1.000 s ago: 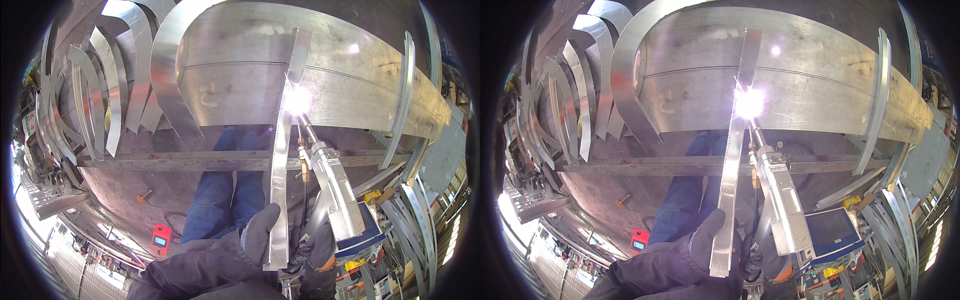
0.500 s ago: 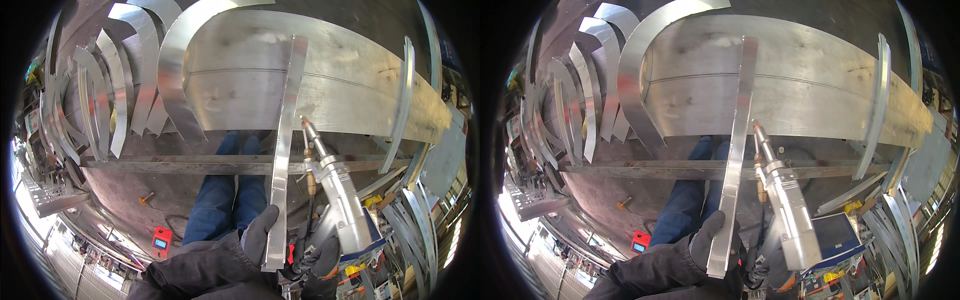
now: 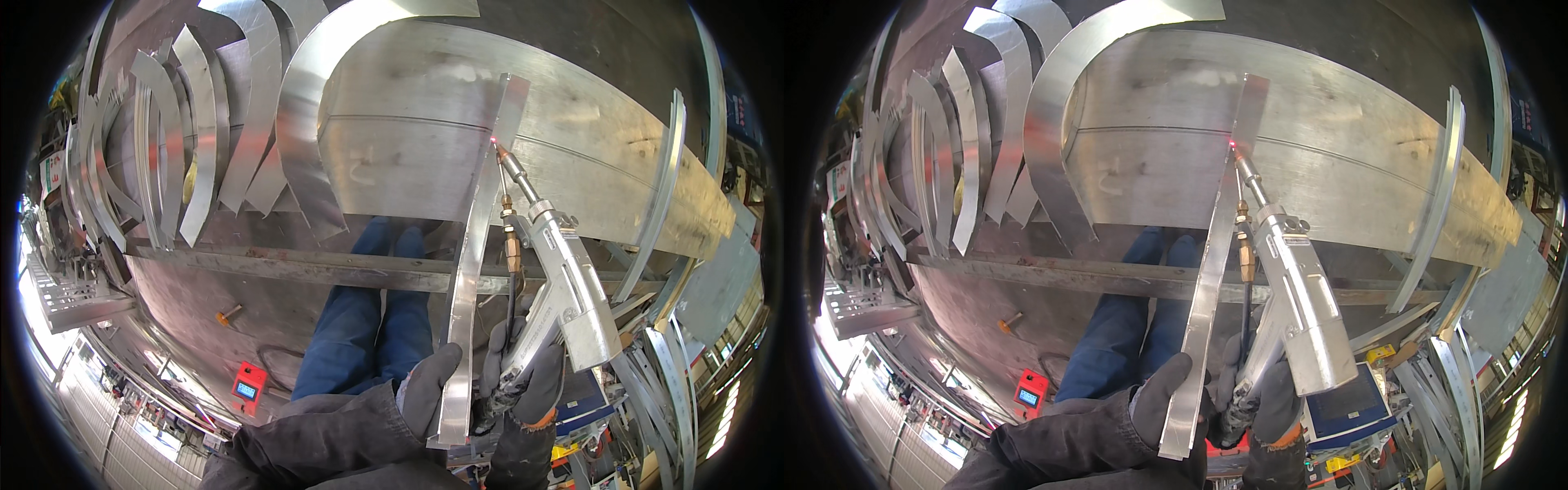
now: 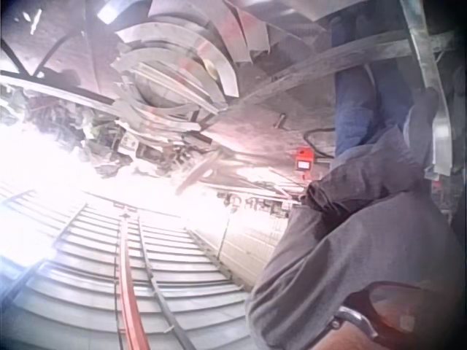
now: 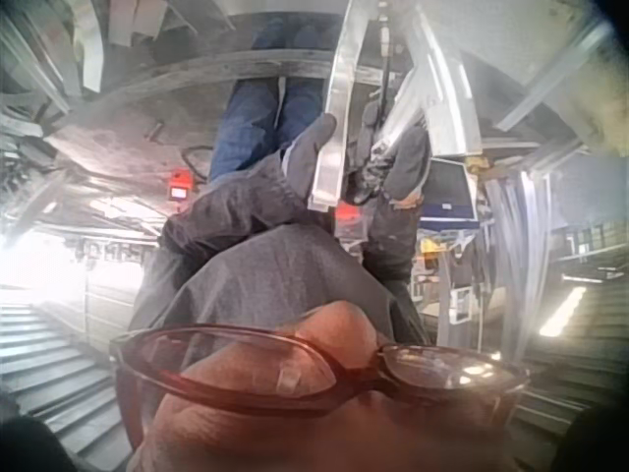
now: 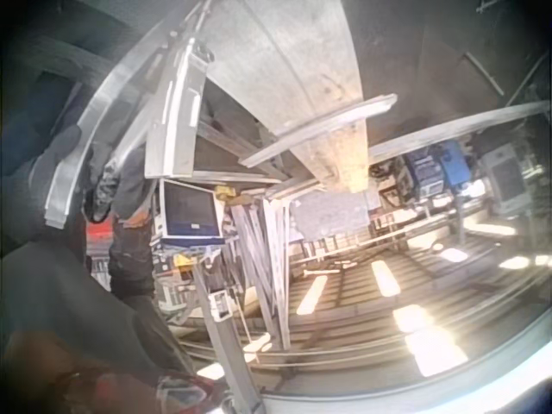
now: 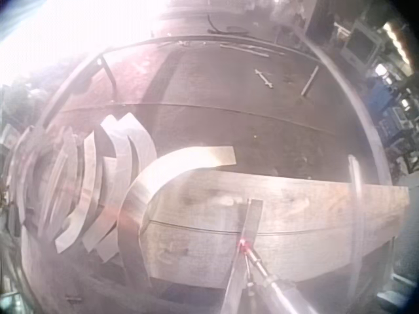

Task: The person welds curved metal pieces on a workbench using a handheld welding torch. They position each piece, weld along the seam, then inspect and set the piece aside before repeating the process with additional pieces.

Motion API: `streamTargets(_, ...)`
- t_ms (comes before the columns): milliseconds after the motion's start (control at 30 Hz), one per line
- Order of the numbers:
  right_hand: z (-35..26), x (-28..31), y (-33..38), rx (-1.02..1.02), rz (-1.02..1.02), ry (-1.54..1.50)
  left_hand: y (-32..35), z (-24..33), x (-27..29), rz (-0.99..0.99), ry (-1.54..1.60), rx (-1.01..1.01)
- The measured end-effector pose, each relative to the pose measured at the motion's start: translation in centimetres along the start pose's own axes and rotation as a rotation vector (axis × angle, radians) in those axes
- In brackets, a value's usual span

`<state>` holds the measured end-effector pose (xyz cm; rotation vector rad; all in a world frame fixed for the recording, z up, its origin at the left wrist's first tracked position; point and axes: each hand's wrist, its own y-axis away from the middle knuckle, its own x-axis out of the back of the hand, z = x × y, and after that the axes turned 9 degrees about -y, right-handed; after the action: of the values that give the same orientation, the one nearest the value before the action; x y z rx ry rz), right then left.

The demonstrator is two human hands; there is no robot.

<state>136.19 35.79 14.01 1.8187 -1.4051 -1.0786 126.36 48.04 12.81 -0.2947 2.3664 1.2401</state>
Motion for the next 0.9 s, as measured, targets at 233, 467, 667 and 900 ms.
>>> streamTargets(233,0.2,0.1,-0.5,0.004,-0.010,0.016,0.1,0.1,-0.2,0.018,-0.025,-0.054)
streamTargets(467,1.1,0.2,-0.8,0.033,-0.085,-0.027,-0.1,-0.1,0.5,0.020,-0.059,-0.057)
streamTargets(667,1.3,0.1,-0.4,0.071,0.069,0.090,0.3,0.2,0.5,0.014,-0.090,-0.041)
streamTargets(900,0.8,0.2,-0.3,0.066,-0.072,-0.059,0.0,0.0,2.6,-0.121,0.017,-0.037)
